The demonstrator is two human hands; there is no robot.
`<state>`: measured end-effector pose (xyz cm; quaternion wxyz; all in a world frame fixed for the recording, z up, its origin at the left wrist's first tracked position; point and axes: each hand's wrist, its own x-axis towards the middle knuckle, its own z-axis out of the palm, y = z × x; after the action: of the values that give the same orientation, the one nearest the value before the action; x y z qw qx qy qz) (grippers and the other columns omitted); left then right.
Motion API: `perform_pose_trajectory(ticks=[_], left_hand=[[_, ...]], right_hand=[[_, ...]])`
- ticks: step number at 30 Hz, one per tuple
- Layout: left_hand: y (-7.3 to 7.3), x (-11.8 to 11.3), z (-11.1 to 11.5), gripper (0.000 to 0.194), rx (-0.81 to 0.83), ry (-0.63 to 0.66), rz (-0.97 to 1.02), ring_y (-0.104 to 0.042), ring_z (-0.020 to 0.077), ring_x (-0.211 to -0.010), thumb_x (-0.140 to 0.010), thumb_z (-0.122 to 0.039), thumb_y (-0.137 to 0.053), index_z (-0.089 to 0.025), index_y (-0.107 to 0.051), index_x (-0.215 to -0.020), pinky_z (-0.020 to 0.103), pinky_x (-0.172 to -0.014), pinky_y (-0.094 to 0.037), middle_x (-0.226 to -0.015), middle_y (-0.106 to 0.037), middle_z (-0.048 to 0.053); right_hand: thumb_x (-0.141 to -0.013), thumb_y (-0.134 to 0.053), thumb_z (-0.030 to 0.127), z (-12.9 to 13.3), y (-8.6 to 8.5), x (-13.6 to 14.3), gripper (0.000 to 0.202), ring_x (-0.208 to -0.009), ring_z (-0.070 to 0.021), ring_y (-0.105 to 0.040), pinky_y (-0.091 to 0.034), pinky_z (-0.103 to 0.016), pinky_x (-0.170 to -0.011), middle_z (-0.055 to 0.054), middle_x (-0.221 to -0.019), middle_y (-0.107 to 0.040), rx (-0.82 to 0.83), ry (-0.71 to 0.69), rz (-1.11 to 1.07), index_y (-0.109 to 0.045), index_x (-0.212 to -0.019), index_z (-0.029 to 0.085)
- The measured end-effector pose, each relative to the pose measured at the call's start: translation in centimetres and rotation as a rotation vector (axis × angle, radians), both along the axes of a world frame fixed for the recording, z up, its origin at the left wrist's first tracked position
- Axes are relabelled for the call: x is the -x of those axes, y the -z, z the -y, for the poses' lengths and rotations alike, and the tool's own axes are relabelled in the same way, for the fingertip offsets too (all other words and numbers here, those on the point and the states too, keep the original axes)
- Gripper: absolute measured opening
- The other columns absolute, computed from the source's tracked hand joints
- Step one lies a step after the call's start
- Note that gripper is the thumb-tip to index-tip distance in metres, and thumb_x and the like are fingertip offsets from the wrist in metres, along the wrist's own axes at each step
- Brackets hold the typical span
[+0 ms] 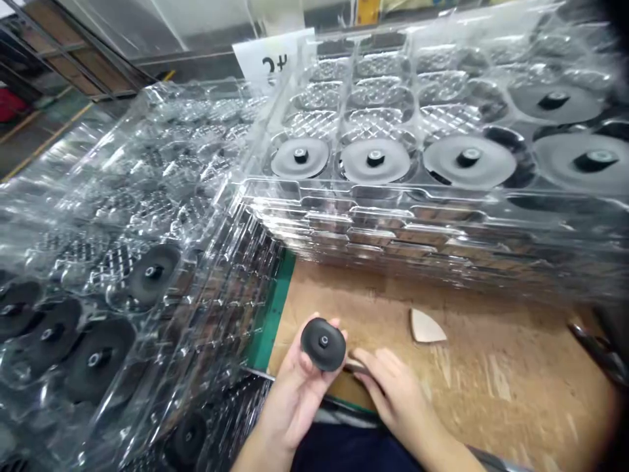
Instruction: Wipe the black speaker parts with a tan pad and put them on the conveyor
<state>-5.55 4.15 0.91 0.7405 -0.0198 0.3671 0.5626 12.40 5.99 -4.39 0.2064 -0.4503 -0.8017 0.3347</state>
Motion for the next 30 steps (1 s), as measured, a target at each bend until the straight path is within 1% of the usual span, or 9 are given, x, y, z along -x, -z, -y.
perform_pose_trajectory(ticks=[3, 7, 11, 13, 16, 19, 22, 27, 30], left_hand=[[-0.3, -0.2, -0.5, 0.054, 0.015, 0.006, -0.019, -0.049, 0.0287, -0.116, -0.066, -0.031, -0.072, -0.023, -0.054, -0.116, 0.041, -0.103, -0.032, -0.127, -0.053, 0.013], [-1.0, -1.3, -0.9, 0.057, 0.037, 0.008, -0.085, -0.053, 0.0247, -0.112, -0.064, -0.025, -0.074, -0.024, -0.054, -0.117, 0.037, -0.099, -0.038, -0.121, -0.058, 0.010], [-2.1, -2.6, -1.1, 0.053, 0.060, 0.076, -0.071, -0.057, 0.0238, -0.106, -0.063, -0.024, -0.075, -0.027, -0.057, -0.113, 0.033, -0.093, -0.044, -0.113, -0.063, 0.006], [-2.7, -3.2, -1.3, 0.055, 0.051, 0.072, -0.082, -0.058, 0.0244, -0.104, -0.057, -0.027, -0.078, -0.027, -0.060, -0.110, 0.031, -0.089, -0.046, -0.113, -0.063, 0.004], [-3.7, -3.9, -1.5, 0.052, 0.045, 0.094, -0.109, -0.058, 0.0234, -0.103, -0.057, -0.032, -0.077, -0.024, -0.062, -0.107, 0.031, -0.092, -0.045, -0.109, -0.065, 0.006], [-4.5, -3.9, -1.6, 0.046, 0.066, 0.134, -0.135, -0.061, 0.0216, -0.099, -0.060, -0.025, -0.076, -0.024, -0.064, -0.105, 0.030, -0.093, -0.044, -0.104, -0.067, 0.006], [-4.8, -3.7, -1.5, 0.046, 0.077, 0.141, -0.149, -0.063, 0.0198, -0.093, -0.058, -0.018, -0.077, -0.027, -0.065, -0.102, 0.026, -0.087, -0.047, -0.103, -0.068, 0.003], [-5.1, -4.4, -1.4, 0.061, 0.002, 0.226, -0.129, -0.061, 0.0238, -0.098, -0.048, -0.030, -0.082, -0.027, -0.063, -0.107, 0.031, -0.089, -0.046, -0.101, -0.068, 0.005], [-5.4, -4.3, -1.2, 0.060, -0.027, 0.266, -0.102, -0.062, 0.0220, -0.093, -0.046, -0.033, -0.082, -0.028, -0.065, -0.103, 0.029, -0.086, -0.046, -0.102, -0.068, 0.004]], right_hand=[[-0.086, -0.047, 0.023, -2.3, -2.6, 0.1, 0.023, -0.070, -0.0157, -0.056, -0.048, -0.028, -0.063, -0.003, -0.076, -0.061, 0.023, 0.003, -0.016, -0.059, -0.106, 0.023], [-0.087, -0.046, 0.021, -4.2, -7.7, 1.3, 0.028, -0.087, -0.0161, -0.056, -0.046, -0.029, -0.075, -0.005, -0.101, -0.061, -0.043, 0.163, -0.141, -0.052, -0.114, 0.023], [-0.083, -0.047, 0.010, -2.9, -11.0, 2.5, 0.033, -0.078, -0.0136, -0.055, -0.046, -0.026, -0.072, -0.004, -0.092, -0.063, -0.150, 0.040, -0.303, -0.050, -0.115, 0.017], [-0.082, -0.048, 0.010, -2.6, -11.7, 2.6, 0.030, -0.071, -0.0128, -0.054, -0.045, -0.025, -0.067, -0.003, -0.085, -0.063, -0.129, -0.018, -0.274, -0.052, -0.110, 0.017], [-0.083, -0.045, 0.010, -2.7, -11.9, 2.4, 0.029, -0.074, -0.0160, -0.054, -0.044, -0.031, -0.069, -0.006, -0.089, -0.062, -0.228, 0.046, -0.218, -0.053, -0.111, 0.014], [-0.081, -0.048, 0.009, -2.0, -11.6, 2.1, 0.035, -0.073, -0.0167, -0.053, -0.043, -0.032, -0.068, -0.008, -0.087, -0.062, -0.328, 0.088, -0.266, -0.050, -0.117, 0.011], [-0.079, -0.051, 0.007, -1.1, -11.6, 1.8, 0.032, -0.062, -0.0130, -0.051, -0.044, -0.026, -0.059, -0.004, -0.076, -0.061, -0.302, 0.044, -0.304, -0.053, -0.111, 0.013], [-0.081, -0.047, 0.008, -1.7, -12.6, 1.6, 0.031, -0.082, -0.0173, -0.057, -0.045, -0.034, -0.076, -0.009, -0.094, -0.063, -0.315, 0.152, -0.306, -0.053, -0.111, 0.010], [-0.081, -0.051, 0.011, -0.6, -12.4, 0.0, 0.031, -0.070, -0.0142, -0.057, -0.046, -0.028, -0.067, -0.004, -0.081, -0.064, -0.328, 0.046, -0.289, -0.053, -0.111, 0.015]])
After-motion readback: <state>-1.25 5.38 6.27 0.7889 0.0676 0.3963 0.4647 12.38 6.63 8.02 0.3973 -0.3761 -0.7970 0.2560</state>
